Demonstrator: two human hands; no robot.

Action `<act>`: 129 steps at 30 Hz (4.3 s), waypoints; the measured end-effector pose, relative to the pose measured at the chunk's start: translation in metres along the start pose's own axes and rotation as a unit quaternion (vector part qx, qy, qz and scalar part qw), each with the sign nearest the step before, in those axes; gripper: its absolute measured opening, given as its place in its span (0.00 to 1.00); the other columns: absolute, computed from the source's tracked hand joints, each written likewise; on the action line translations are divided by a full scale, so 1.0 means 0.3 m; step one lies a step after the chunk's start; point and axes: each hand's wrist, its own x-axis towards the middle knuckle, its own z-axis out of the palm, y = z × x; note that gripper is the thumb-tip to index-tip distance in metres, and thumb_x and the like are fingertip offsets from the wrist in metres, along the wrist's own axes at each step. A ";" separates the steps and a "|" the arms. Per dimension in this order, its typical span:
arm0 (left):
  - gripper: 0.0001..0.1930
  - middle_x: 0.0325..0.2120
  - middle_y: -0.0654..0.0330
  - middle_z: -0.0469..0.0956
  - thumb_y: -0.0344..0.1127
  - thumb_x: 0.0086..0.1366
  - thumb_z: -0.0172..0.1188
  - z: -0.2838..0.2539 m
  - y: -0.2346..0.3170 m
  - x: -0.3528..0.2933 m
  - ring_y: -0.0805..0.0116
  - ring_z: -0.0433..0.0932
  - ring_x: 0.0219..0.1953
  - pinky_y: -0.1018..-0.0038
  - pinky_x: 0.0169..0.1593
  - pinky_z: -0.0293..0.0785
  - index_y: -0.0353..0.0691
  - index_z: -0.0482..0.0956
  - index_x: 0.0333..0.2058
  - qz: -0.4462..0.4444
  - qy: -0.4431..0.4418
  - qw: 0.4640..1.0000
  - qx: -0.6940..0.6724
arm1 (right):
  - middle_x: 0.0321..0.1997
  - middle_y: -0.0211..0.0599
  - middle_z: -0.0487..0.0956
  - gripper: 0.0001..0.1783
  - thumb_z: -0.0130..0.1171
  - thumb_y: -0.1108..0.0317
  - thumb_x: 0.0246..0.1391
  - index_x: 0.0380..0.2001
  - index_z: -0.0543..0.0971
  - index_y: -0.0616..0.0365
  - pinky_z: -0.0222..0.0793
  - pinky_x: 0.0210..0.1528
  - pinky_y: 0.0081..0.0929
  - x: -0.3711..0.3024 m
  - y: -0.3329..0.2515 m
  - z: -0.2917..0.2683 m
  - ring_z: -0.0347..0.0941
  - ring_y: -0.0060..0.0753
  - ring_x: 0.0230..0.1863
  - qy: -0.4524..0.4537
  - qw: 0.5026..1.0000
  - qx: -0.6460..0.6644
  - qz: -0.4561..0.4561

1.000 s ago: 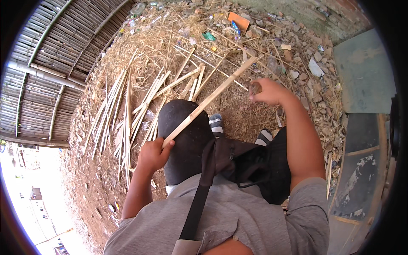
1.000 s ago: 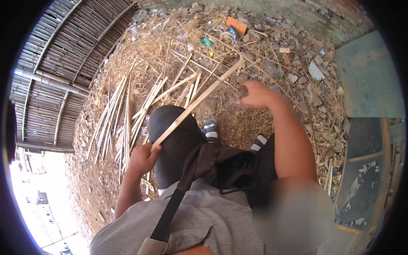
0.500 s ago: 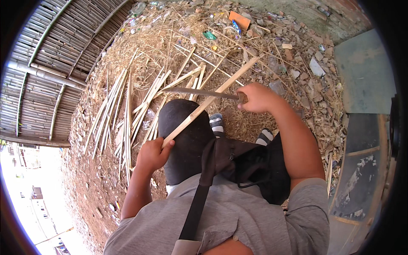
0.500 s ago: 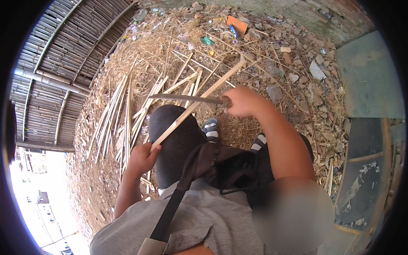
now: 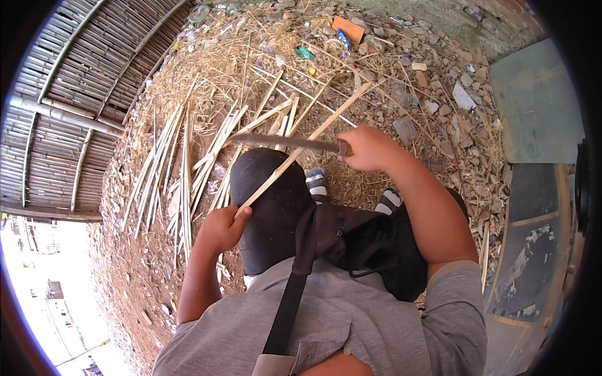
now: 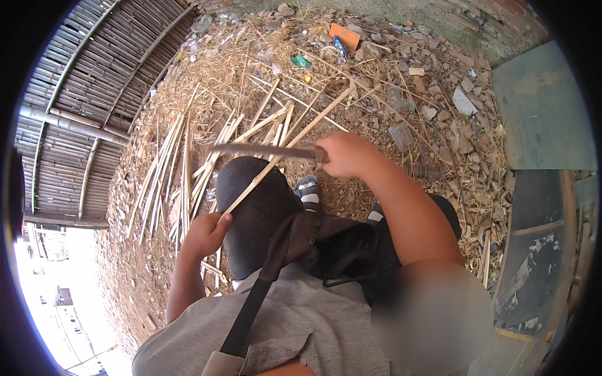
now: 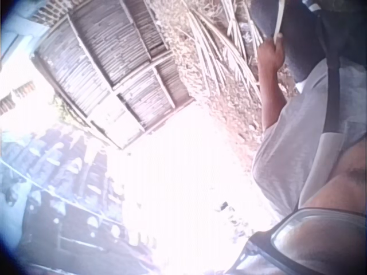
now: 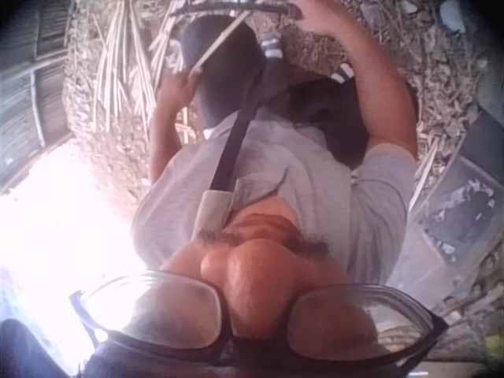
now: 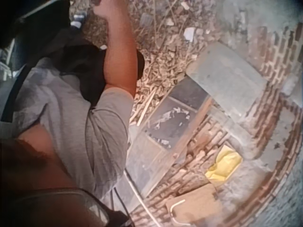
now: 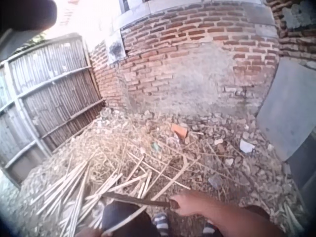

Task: The person shaves a thin bamboo strip using a blade, holding the strip against their knee for support while drawing the blade along its length.

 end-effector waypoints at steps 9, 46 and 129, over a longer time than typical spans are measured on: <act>0.29 0.21 0.46 0.77 0.54 0.76 0.48 0.001 -0.027 0.022 0.47 0.78 0.27 0.55 0.36 0.71 0.31 0.80 0.28 -0.002 -0.023 1.000 -0.016 | 0.42 0.46 0.84 0.23 0.70 0.56 0.54 0.48 0.82 0.61 0.75 0.50 0.38 -0.003 0.148 -0.088 0.81 0.43 0.45 0.095 0.976 0.081 0.180; 0.32 0.23 0.38 0.78 0.59 0.75 0.49 0.001 -0.004 0.014 0.34 0.78 0.31 0.49 0.37 0.72 0.32 0.78 0.26 0.001 -0.004 1.000 -0.023 | 0.35 0.42 0.84 0.21 0.70 0.58 0.53 0.46 0.82 0.60 0.74 0.46 0.44 -0.017 0.172 -0.075 0.81 0.45 0.40 0.166 0.971 0.040 0.169; 0.27 0.20 0.45 0.76 0.51 0.76 0.50 0.012 -0.015 0.016 0.47 0.77 0.25 0.56 0.34 0.70 0.32 0.78 0.26 -0.006 -0.001 0.999 -0.035 | 0.43 0.50 0.84 0.28 0.71 0.53 0.51 0.50 0.81 0.60 0.75 0.52 0.42 -0.024 0.100 -0.078 0.81 0.51 0.48 0.085 0.983 0.055 0.153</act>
